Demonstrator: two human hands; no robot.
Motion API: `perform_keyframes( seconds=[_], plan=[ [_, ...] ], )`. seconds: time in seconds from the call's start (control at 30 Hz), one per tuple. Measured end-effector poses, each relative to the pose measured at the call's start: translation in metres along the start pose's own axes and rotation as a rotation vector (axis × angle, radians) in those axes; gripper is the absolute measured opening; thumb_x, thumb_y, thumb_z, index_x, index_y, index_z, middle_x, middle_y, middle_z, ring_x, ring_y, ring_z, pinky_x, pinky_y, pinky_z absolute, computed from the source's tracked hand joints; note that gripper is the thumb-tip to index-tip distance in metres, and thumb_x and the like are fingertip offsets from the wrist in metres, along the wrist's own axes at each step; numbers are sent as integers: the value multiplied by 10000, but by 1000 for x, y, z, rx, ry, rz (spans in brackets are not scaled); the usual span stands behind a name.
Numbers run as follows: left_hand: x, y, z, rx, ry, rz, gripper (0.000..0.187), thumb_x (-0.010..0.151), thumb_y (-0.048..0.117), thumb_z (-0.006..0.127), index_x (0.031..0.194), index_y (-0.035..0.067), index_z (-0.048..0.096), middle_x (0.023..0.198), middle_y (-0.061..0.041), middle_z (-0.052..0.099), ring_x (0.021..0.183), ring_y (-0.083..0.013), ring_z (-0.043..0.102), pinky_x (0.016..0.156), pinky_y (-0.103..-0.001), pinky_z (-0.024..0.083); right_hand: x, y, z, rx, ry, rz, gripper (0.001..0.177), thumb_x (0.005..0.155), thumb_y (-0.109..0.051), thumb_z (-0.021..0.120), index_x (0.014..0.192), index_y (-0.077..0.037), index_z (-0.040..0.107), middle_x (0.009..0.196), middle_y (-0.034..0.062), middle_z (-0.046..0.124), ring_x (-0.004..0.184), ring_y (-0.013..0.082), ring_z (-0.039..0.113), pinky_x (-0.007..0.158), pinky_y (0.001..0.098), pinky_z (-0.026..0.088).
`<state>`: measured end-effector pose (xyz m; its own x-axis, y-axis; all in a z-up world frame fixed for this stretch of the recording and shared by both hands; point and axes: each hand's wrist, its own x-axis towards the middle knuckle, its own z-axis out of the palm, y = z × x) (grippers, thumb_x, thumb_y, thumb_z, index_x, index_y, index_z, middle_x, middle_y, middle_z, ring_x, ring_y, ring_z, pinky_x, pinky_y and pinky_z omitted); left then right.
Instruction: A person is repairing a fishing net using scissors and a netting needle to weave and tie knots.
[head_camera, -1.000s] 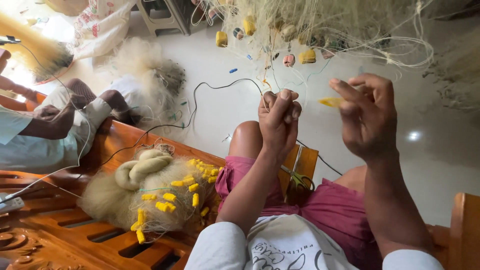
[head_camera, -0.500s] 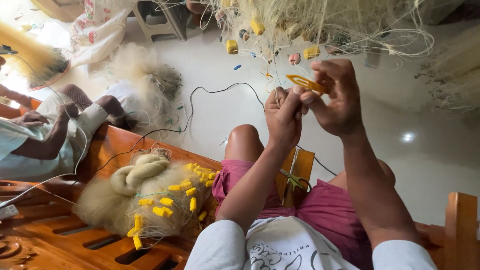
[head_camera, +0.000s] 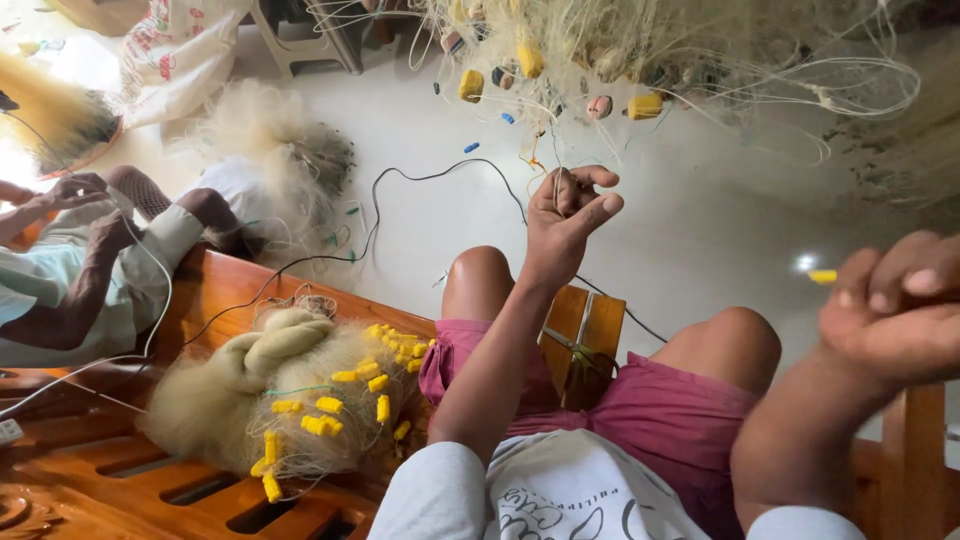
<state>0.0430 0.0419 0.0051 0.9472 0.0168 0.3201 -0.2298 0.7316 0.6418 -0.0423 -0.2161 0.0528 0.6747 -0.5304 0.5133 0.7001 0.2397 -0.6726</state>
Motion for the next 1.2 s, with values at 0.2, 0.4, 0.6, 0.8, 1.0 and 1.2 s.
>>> perform_keyframes(
  seconds=[0.2, 0.4, 0.6, 0.8, 1.0, 1.2],
  plan=[
    [-3, -6, -2, -13, 8, -7, 475, 887, -4, 678, 778, 185, 257, 1005, -124, 664, 762, -125, 482, 652, -272, 378, -40, -41, 33, -1125, -526, 88, 311, 1198, -139, 465, 1410, 72, 550, 1150, 187, 682, 1026, 285, 661, 849, 382, 502],
    [-9, -24, -2, -10, -46, 152, 485, 912, -73, 673, 720, 188, 311, 943, -174, 659, 624, -79, 462, 585, -202, 412, -118, 7, -1, -887, -524, 218, 274, 1001, -198, 606, 1152, 12, 697, 915, 170, 700, 728, 209, 679, 721, 374, 560],
    [-25, -29, 11, 82, 10, 70, 428, 937, -3, 650, 744, 172, 310, 1005, -90, 697, 793, -111, 574, 631, -260, 439, -163, 24, -10, -615, -584, 297, 166, 956, -90, 593, 1068, -31, 700, 1012, 151, 752, 915, 229, 767, 843, 296, 653],
    [-32, -33, 7, -303, 143, 25, 361, 931, -49, 657, 786, 138, 385, 1375, -51, 447, 1034, -85, 585, 923, -397, 602, -123, 10, -7, -575, -706, 254, 167, 950, -47, 585, 1075, 11, 679, 995, 160, 746, 894, 214, 769, 805, 268, 663],
    [-37, -22, 0, -199, 8, 110, 203, 1039, 70, 553, 939, 176, 411, 1335, -22, 458, 1136, -217, 653, 1144, -535, 396, -106, 1, 4, -665, -746, 244, 194, 952, -58, 591, 1121, -41, 685, 1000, 55, 755, 414, 0, 366, 417, 162, 296],
    [-33, -4, -5, -181, -25, 200, 164, 1074, 90, 490, 972, 164, 384, 1231, -70, 548, 954, -224, 684, 976, -397, 468, -81, -12, 49, -495, -895, 132, 186, 932, -68, 582, 1094, -30, 665, 624, 14, 620, 439, 54, 350, 446, 205, 309]
  ],
)
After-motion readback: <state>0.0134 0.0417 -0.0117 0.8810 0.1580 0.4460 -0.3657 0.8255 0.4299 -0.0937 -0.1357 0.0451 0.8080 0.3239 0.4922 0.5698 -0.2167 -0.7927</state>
